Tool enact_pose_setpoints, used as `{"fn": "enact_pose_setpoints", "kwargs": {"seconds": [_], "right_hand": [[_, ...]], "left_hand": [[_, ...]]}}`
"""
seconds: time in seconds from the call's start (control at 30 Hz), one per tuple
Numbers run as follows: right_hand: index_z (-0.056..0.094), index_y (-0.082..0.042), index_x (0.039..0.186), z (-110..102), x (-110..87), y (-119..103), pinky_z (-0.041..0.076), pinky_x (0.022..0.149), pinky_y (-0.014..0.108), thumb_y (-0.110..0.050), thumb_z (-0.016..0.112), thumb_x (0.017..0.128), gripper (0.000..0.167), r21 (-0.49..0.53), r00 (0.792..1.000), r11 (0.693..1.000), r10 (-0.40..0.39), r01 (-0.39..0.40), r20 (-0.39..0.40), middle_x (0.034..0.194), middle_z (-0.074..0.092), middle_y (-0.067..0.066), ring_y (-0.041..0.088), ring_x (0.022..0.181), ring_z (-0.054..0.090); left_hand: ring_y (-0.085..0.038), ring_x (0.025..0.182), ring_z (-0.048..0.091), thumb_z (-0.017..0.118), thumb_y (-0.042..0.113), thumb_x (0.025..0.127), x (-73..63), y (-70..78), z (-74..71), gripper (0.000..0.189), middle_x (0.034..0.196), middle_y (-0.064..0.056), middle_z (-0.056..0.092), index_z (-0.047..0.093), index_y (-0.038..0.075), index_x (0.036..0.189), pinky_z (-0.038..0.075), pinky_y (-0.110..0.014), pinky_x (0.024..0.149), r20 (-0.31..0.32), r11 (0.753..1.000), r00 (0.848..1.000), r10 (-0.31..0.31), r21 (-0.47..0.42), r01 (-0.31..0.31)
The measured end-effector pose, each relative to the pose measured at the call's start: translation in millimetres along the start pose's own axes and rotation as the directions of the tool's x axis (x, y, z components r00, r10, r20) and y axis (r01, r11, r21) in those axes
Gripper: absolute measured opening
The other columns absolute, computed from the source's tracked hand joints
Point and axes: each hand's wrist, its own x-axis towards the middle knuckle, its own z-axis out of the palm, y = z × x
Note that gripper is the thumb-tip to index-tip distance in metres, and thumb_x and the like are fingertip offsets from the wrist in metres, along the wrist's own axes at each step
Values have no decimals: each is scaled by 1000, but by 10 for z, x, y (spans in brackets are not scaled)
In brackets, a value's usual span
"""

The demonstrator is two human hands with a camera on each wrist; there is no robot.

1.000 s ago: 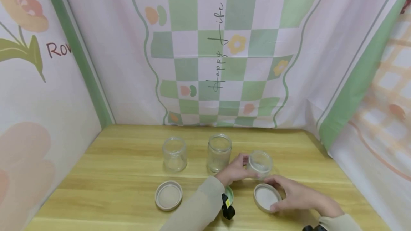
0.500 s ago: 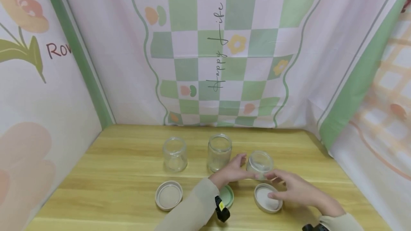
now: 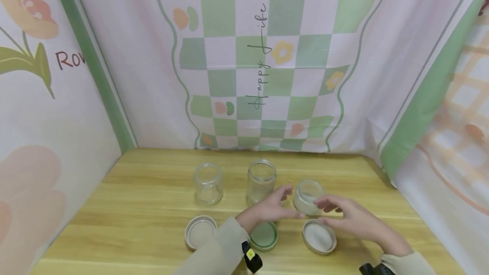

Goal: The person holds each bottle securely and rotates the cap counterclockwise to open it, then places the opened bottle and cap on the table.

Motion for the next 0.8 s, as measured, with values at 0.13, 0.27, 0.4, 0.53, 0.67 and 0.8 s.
{"fn": "enact_pose_setpoints", "kwargs": {"seconds": [0.13,0.27,0.4,0.53,0.67,0.8], "right_hand": [[65,-14,121,-15,9,-12,56,78,37,-31,74,92,35,-3,1000,1000,-9,9,-13,111,70,0,18,96,65],[66,-14,120,-37,13,-16,57,79,38,-29,74,93,33,-26,999,999,-22,21,-35,112,70,-2,17,95,65],[66,-13,120,-63,16,-16,57,79,37,-25,74,93,31,-41,997,998,-46,43,-66,112,70,-1,15,95,65],[67,-12,120,-88,22,-11,56,77,34,-21,75,92,30,-48,993,997,-71,66,-98,110,70,0,15,93,66],[68,-11,119,-122,19,2,55,76,33,-20,75,92,30,-57,991,997,-59,53,-116,110,70,0,12,93,65],[68,-10,119,-156,10,26,56,76,34,-21,75,92,30,-67,991,997,-41,33,-127,111,70,2,12,93,65]], "left_hand": [[-26,139,40,81,34,86,-114,64,-88,87,154,-2,40,33,14,155,36,-42,113,51,1000,998,27,-12,-26],[-23,139,38,78,33,88,-235,165,-206,82,154,-2,40,33,14,155,32,-37,115,100,997,992,80,-32,-77],[-22,139,39,75,33,91,-377,258,-365,76,151,3,42,35,17,153,32,-38,116,129,992,984,122,-31,-119],[-22,137,42,73,33,93,-517,311,-560,71,150,2,43,37,20,152,34,-38,115,115,990,983,141,-21,-140],[-28,135,45,74,30,93,-630,335,-761,70,150,-5,45,38,18,152,37,-40,113,71,987,985,160,-40,-157],[-29,132,48,75,30,92,-730,331,-967,68,147,-7,49,40,17,150,39,-44,112,23,986,986,163,-41,-162]]}}
